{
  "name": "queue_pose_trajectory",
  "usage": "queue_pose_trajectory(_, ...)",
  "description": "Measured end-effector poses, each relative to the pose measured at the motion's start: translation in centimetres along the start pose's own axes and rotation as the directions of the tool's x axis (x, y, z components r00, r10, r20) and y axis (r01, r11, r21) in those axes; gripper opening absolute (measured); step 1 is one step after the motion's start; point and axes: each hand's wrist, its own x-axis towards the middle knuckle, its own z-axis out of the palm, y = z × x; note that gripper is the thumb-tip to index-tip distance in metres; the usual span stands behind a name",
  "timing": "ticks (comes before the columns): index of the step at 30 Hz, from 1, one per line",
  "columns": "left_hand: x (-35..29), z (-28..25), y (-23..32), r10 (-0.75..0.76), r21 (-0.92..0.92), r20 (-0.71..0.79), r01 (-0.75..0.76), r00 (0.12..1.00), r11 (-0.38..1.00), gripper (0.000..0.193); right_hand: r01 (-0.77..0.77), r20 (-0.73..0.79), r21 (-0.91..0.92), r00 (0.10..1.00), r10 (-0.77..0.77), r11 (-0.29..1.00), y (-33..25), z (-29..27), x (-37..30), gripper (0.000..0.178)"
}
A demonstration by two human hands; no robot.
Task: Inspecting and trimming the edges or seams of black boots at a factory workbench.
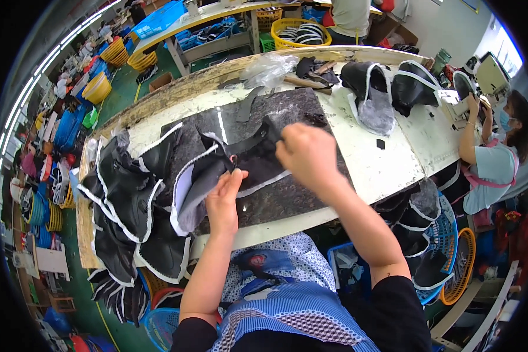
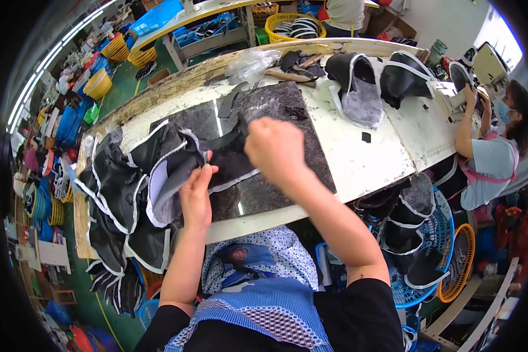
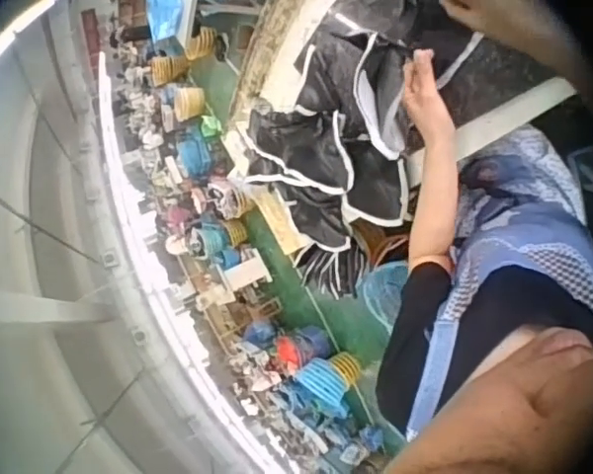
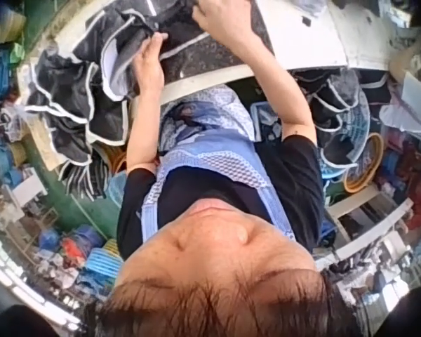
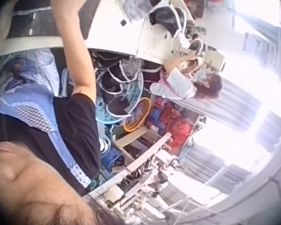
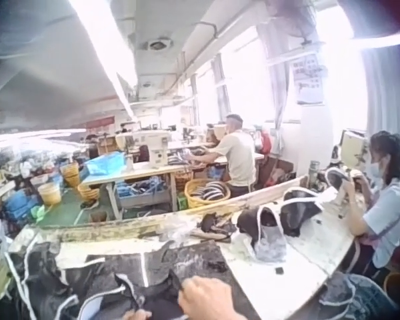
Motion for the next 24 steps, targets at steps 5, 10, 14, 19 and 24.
queue_pose_trajectory(5,0.2,0.0,0.9,-0.130,0.106,0.047,0.125,0.990,0.987,0.020,0.159,0.082,0.088,0.983,-0.166,0.983,-5.2,2.1,-5.3,0.024)
queue_pose_trajectory(10,-0.1,0.0,-0.4,0.151,0.344,0.097,-0.175,0.984,0.923,0.013,0.292,0.097,0.281,0.939,-0.330,0.914,-3.0,-0.1,-6.5,0.049)
queue_pose_trajectory(14,-0.6,0.8,-0.9,0.209,0.432,0.135,-0.247,0.969,0.867,0.012,0.009,0.228,0.533,0.961,-0.154,0.846,-1.6,-2.8,-6.6,0.037)
queue_pose_trajectory(19,-1.2,2.3,-0.4,0.373,0.513,0.220,-0.432,0.901,0.742,0.018,-0.225,0.323,0.641,0.946,0.009,0.734,-0.3,-3.5,-8.0,0.029)
queue_pose_trajectory(24,-1.9,3.1,-0.7,0.380,0.524,0.238,-0.447,0.894,0.725,0.019,-0.360,0.116,0.519,0.928,0.353,0.775,-2.0,-2.2,-10.2,0.018)
